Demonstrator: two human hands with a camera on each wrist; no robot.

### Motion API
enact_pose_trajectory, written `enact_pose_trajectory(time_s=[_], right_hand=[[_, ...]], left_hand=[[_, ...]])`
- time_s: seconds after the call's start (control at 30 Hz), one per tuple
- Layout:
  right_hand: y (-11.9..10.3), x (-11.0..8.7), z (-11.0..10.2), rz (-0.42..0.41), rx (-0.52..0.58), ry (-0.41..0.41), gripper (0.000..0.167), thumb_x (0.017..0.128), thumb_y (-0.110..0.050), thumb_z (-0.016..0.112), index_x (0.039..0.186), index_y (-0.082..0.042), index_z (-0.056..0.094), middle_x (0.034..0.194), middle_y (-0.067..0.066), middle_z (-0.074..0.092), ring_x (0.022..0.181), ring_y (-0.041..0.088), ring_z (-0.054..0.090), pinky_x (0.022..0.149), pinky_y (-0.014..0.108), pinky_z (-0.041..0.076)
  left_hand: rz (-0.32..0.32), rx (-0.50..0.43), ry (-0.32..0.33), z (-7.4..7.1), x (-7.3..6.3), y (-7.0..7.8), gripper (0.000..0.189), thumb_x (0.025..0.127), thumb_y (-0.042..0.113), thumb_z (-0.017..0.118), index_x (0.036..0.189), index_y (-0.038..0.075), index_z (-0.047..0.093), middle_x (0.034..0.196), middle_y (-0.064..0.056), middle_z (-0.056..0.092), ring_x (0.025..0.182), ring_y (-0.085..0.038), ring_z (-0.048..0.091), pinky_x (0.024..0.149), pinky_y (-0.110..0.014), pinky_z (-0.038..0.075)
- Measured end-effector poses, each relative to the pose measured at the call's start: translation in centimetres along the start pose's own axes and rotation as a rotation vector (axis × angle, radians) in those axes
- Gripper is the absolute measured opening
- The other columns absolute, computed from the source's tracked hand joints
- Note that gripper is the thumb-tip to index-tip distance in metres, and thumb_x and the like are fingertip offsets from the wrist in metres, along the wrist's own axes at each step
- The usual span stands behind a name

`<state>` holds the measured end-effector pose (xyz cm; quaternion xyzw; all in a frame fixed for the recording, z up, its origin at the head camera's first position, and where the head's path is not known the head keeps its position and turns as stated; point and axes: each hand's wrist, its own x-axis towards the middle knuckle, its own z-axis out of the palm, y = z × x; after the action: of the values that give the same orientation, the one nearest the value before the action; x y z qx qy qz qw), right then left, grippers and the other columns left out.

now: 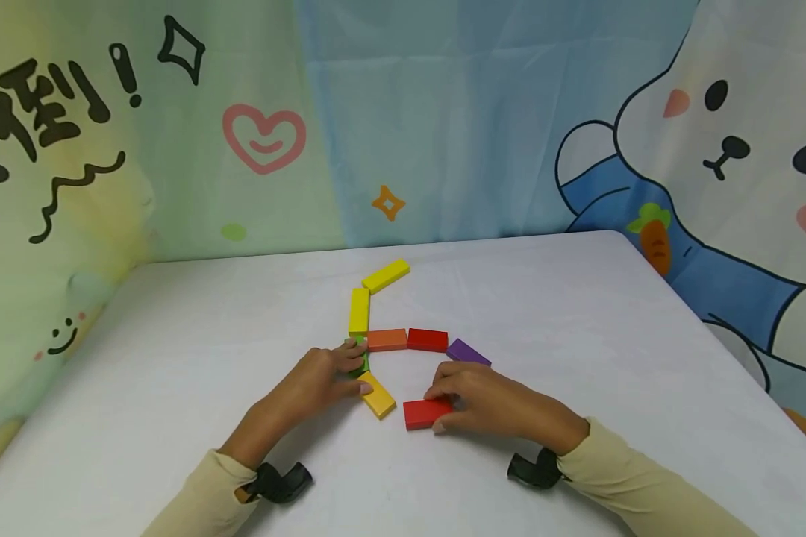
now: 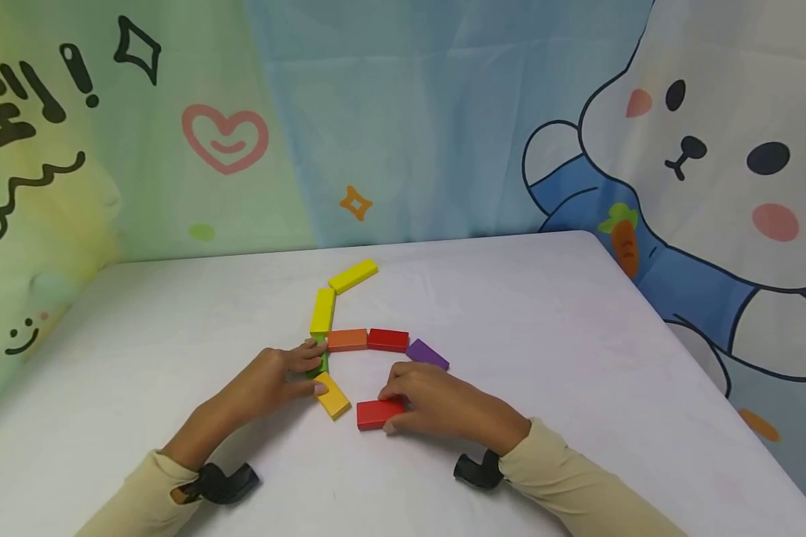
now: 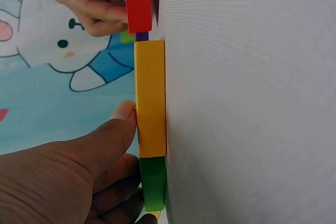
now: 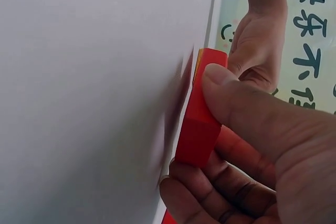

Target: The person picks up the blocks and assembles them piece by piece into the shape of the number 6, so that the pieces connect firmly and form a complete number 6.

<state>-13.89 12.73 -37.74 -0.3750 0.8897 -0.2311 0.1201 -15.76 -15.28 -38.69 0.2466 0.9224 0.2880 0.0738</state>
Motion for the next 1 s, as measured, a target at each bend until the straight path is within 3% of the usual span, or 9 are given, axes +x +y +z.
enact_pose_trajectory(time_s=[0.63, 1.0], right_hand=[[-0.6, 1.0, 0.4, -0.024, -0.042, -0.011, 0.035, 0.081, -0.030, 0.081, 0.109, -0.011, 0.073, 0.094, -0.011, 0.058, 0.084, 0.004, 0.051, 0.075, 0.021, 0.049], [-1.1, 1.2, 0.5, 0.044, -0.035, -0.015, 0.037, 0.080, -0.030, 0.082, 0.110, -0.010, 0.074, 0.094, -0.009, 0.058, 0.085, 0.006, 0.052, 0.076, 0.023, 0.050]], left_hand=[[0.003, -0.001, 0.000, -0.2, -0.2, 0.1, 0.054, 0.084, 0.022, 0.078, 0.129, -0.002, 0.060, 0.141, -0.008, 0.051, 0.137, -0.027, 0.038, 0.106, -0.049, 0.035], [0.007, 0.006, 0.007, -0.1, -0.2, 0.1, 0.055, 0.083, 0.024, 0.078, 0.129, -0.001, 0.060, 0.141, -0.008, 0.051, 0.137, -0.026, 0.038, 0.106, -0.048, 0.036]])
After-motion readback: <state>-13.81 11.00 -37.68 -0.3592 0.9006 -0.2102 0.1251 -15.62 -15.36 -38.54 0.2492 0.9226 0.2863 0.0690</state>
